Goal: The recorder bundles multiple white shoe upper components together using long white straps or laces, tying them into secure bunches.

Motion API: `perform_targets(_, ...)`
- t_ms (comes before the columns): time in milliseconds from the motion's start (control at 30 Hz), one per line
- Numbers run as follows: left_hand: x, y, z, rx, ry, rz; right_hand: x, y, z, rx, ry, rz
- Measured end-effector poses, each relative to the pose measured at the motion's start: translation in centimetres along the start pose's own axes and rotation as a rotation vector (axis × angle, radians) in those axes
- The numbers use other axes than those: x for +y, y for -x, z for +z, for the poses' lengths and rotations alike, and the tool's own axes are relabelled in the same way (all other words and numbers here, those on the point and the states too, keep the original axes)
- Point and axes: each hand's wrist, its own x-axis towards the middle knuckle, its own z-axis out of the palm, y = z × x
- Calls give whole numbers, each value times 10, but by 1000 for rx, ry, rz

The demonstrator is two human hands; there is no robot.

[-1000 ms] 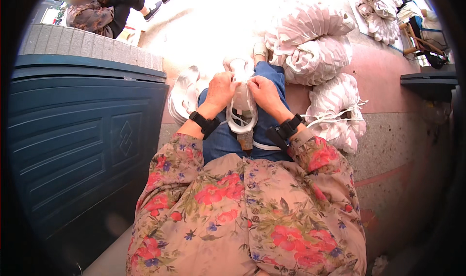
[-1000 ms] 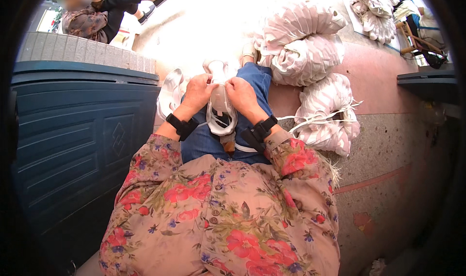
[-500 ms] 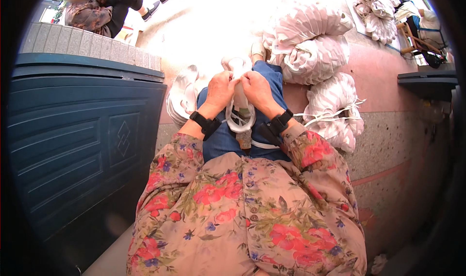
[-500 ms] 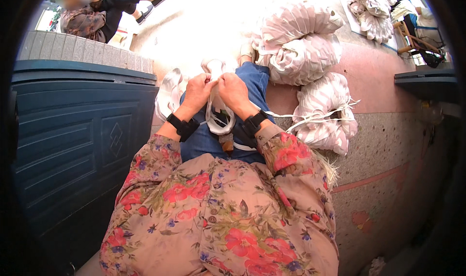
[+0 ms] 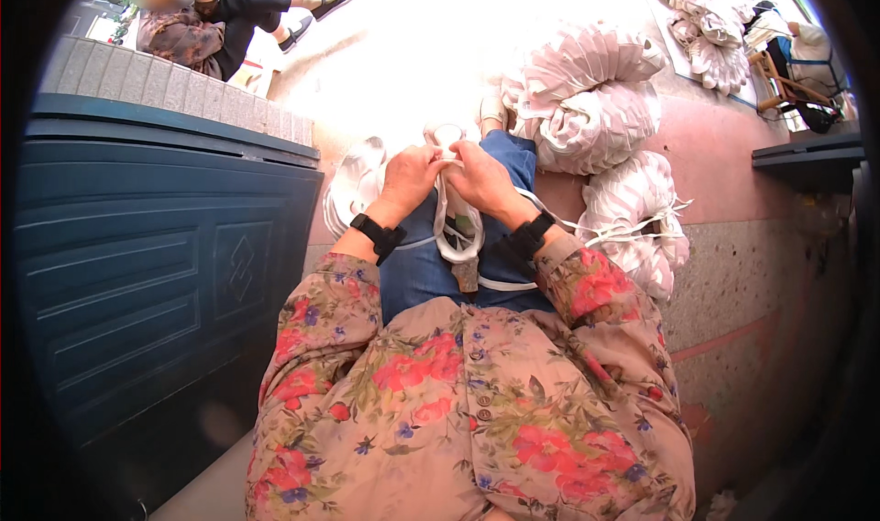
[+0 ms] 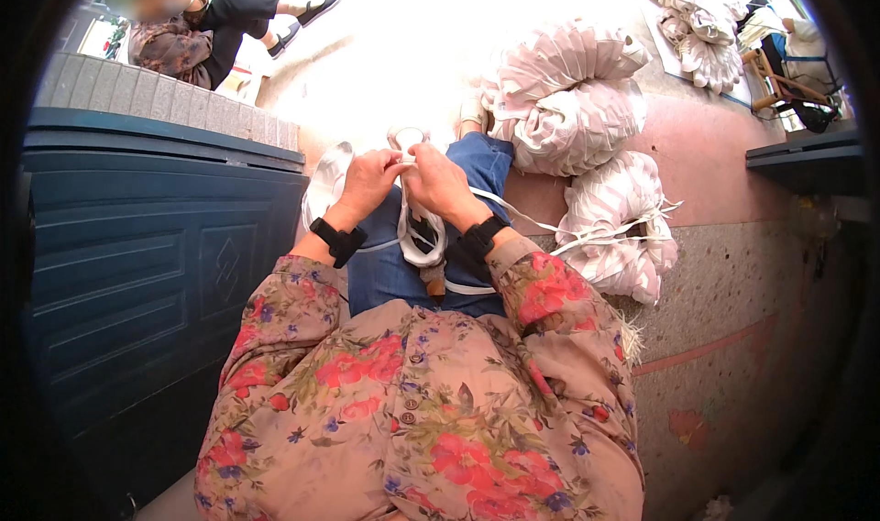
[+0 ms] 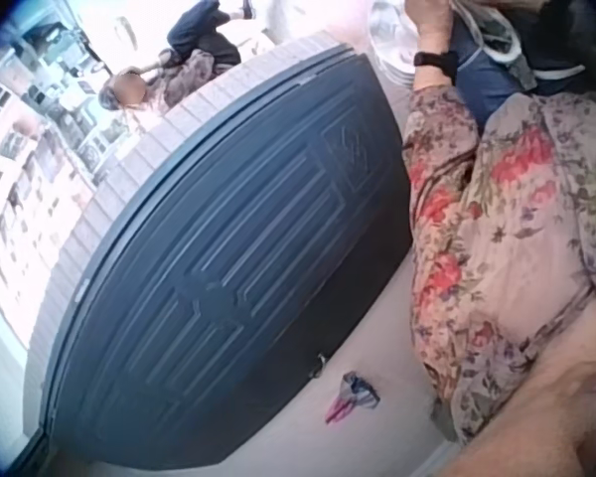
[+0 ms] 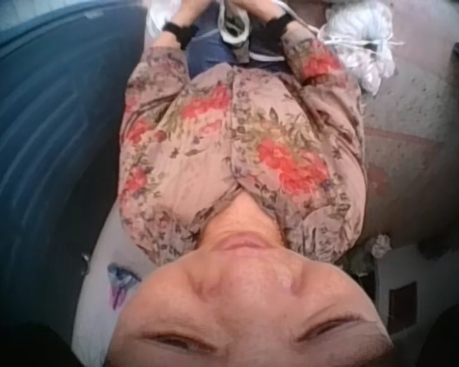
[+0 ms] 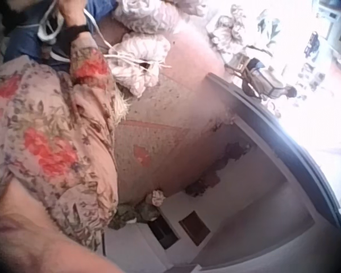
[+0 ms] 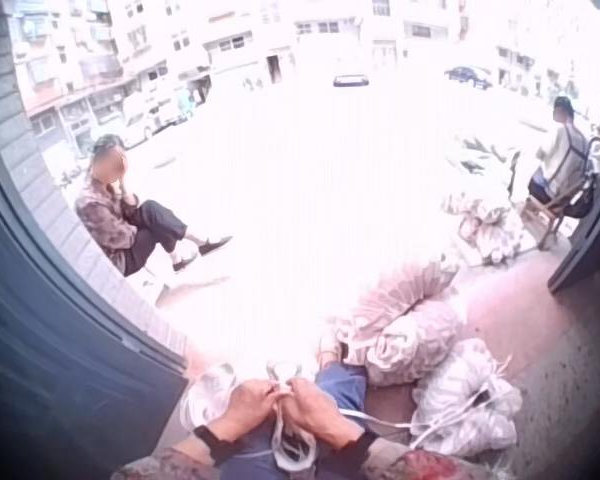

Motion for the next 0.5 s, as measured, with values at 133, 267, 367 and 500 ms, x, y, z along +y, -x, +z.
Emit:
perform_targets(133, -4, -3, -10, -44, -189, 297, 4, 8, 6, 45, 55, -50)
perform_targets(267, -42, 7, -27, 7, -243, 458, 9, 12, 4, 2, 115, 53)
perform_targets(367, -104, 40, -107, 185, -657, -13, 26, 19, 2, 109, 156, -9)
perform_targets(500, -184, 150, -257, 726, -372, -633, 16, 28, -15, 0, 212, 169)
